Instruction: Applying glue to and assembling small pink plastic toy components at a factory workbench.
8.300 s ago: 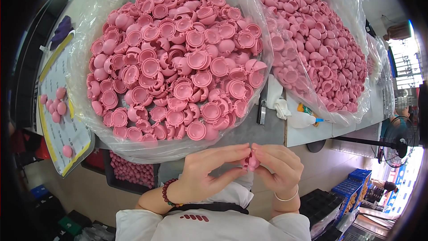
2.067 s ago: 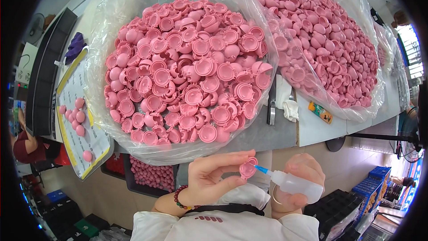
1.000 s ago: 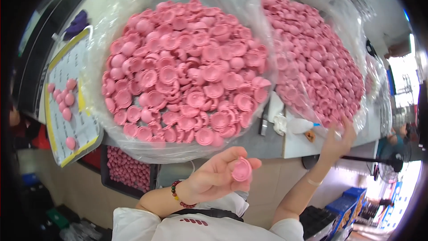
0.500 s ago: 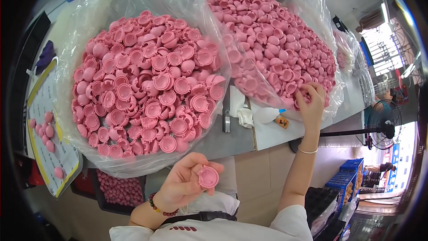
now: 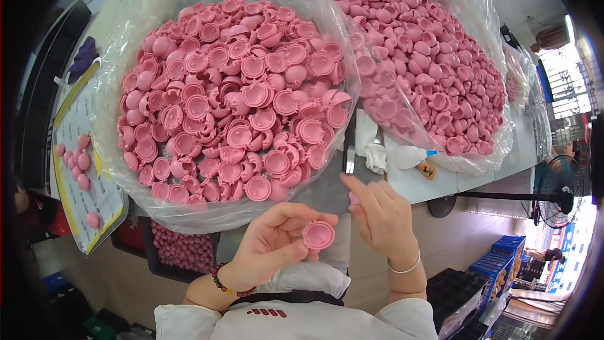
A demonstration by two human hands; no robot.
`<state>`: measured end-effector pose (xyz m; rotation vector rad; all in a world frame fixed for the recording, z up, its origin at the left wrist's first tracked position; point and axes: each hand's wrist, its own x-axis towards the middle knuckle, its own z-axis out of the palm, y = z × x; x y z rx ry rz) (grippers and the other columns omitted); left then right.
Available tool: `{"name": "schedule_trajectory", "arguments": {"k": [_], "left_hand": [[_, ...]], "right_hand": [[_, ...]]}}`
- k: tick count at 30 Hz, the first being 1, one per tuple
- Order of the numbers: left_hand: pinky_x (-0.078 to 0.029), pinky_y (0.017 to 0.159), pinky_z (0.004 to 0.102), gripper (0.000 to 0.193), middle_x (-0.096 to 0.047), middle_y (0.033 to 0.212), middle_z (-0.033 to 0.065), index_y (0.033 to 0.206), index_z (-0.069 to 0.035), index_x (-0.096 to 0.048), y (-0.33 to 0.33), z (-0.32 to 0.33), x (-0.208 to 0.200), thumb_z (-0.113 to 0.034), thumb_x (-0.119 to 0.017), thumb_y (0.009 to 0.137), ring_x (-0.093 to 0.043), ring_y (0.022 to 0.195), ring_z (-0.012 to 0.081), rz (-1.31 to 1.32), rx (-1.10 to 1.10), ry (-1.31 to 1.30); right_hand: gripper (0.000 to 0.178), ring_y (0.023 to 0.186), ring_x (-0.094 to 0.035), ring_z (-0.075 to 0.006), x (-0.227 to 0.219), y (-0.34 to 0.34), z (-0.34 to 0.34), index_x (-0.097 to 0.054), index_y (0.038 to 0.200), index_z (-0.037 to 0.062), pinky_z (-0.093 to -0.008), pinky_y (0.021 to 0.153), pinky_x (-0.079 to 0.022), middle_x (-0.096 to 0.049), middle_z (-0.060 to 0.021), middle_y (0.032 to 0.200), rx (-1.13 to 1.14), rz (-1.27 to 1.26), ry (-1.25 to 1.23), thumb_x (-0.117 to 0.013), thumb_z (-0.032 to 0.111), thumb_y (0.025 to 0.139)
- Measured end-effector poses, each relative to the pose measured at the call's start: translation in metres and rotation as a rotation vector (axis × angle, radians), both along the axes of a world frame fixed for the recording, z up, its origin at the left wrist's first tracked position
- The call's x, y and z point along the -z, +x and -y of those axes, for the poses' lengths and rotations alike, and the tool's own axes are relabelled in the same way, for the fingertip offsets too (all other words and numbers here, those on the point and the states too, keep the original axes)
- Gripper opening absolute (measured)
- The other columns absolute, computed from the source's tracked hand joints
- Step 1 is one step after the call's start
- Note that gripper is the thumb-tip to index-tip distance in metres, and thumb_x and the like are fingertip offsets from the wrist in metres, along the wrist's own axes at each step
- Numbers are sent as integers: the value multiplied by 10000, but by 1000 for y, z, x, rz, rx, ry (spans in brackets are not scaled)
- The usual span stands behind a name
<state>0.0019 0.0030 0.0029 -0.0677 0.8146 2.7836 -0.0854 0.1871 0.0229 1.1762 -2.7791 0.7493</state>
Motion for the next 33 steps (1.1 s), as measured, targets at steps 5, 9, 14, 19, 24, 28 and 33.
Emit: {"name": "schedule_trajectory", "arguments": {"k": [5, 9, 14, 19, 24, 28, 33], "left_hand": [[-475, 696, 272, 354, -461, 1142, 217, 1102, -26, -406, 2, 3, -1, -30, -553, 781, -542, 889, 167, -53, -18, -107], [-470, 698, 272, 351, -464, 1140, 216, 1104, -25, -405, 3, 4, 1, -34, -550, 784, -540, 886, 164, -61, -32, -108], [-468, 700, 273, 341, -465, 1140, 221, 1105, -25, -406, 0, 6, 0, -41, -542, 793, -536, 896, 165, -71, 23, -132], [-466, 718, 278, 330, -465, 1145, 214, 1100, -26, -413, 1, 7, -2, -28, -536, 794, -533, 906, 167, -62, 41, -114], [-459, 767, 291, 329, -464, 1146, 212, 1096, -20, -416, 3, 5, -1, 16, -523, 788, -524, 949, 178, -27, 24, -144], [-430, 843, 313, 367, -460, 1145, 224, 1091, 13, -422, 3, -3, 5, 64, -550, 751, -496, 1026, 200, -154, -138, -337], [-442, 835, 303, 381, -478, 1122, 244, 1069, 55, -468, 1, -7, 5, 90, -589, 709, -528, 988, 215, -222, -163, -513]], "right_hand": [[229, 581, -457, -216, -3, 1, 5, -558, 878, -4, -301, 523, -383, -489, -69, 671, 191, -3, -31, -635, 98, 688], [192, 582, -459, -210, 0, -4, -4, -539, 823, -10, -296, 522, -380, -465, -74, 647, 134, 4, -140, -633, 70, 677], [160, 581, -459, -209, -3, -4, 0, -526, 796, -6, -279, 510, -372, -462, -81, 658, 113, 95, -80, -613, 38, 669], [163, 580, -468, -174, -8, -3, 5, -549, 785, 7, -244, 463, -356, -490, -84, 721, 275, -167, -50, -629, 34, 645], [241, 610, -518, -150, -8, -2, -1, -584, 851, 16, -218, 466, -381, -543, -81, 806, 234, 34, -156, -629, -27, 618], [286, 632, -549, -164, -8, -3, -5, -591, 866, -3, -210, 502, -418, -567, -105, 866, 147, -15, -144, -629, -69, 590], [273, 654, -561, -194, -15, 20, 1, -593, 812, -20, -226, 541, -446, -576, -125, 873, 20, 128, -524, -662, -67, 552]]}}
